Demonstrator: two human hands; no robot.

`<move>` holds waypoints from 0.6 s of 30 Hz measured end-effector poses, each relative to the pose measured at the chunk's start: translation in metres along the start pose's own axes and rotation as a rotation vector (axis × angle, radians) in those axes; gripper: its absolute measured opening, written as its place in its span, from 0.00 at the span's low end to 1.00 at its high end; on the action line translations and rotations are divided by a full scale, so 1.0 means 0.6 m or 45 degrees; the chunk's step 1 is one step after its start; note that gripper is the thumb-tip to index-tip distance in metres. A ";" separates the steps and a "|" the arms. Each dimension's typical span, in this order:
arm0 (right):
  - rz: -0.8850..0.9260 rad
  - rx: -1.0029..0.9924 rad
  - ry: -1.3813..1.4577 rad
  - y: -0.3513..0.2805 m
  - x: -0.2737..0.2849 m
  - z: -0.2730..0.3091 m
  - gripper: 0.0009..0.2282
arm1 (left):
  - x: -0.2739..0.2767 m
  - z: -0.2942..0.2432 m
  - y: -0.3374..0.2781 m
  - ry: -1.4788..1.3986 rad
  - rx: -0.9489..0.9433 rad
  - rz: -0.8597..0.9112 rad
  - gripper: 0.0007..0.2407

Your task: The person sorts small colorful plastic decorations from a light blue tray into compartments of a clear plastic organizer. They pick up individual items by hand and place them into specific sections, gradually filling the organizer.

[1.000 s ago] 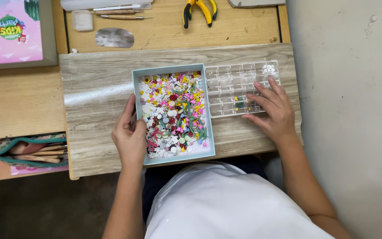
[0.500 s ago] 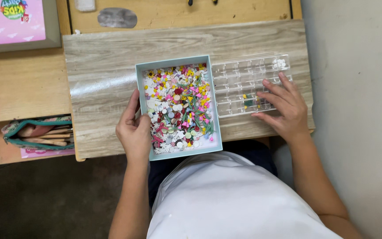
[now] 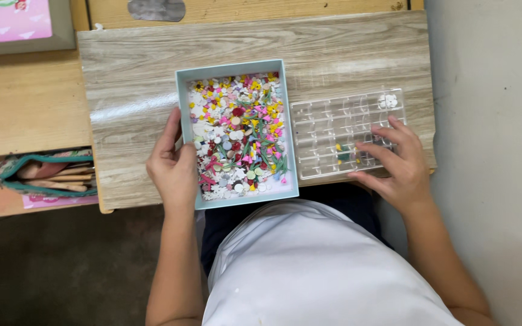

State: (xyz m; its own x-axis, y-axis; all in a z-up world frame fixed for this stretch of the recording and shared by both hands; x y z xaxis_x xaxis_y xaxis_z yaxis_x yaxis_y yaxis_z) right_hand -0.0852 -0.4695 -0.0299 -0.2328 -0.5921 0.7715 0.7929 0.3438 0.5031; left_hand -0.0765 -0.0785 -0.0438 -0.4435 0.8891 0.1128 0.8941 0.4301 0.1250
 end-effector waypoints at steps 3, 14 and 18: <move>0.029 -0.030 -0.021 -0.009 0.001 0.007 0.20 | 0.007 0.020 0.007 -0.065 -0.035 0.050 0.26; 0.256 0.014 -0.219 0.004 0.022 0.004 0.05 | 0.009 0.005 0.006 0.043 -0.083 0.057 0.26; 0.400 0.038 -0.284 0.025 0.026 0.010 0.04 | 0.011 0.006 0.001 0.070 -0.055 0.048 0.26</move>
State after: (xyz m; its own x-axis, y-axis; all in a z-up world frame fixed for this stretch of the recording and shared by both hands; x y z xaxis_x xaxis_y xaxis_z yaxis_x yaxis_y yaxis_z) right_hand -0.0802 -0.4688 -0.0080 -0.1004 -0.2824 0.9540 0.8290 0.5065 0.2371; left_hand -0.0789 -0.0720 -0.0464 -0.4135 0.8941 0.1720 0.9072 0.3883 0.1622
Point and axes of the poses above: each hand's wrist, its own y-axis towards the middle knuckle, its own x-axis out of the back of the hand, z = x × y, the point moved 5 cm from there along y, towards the middle knuckle
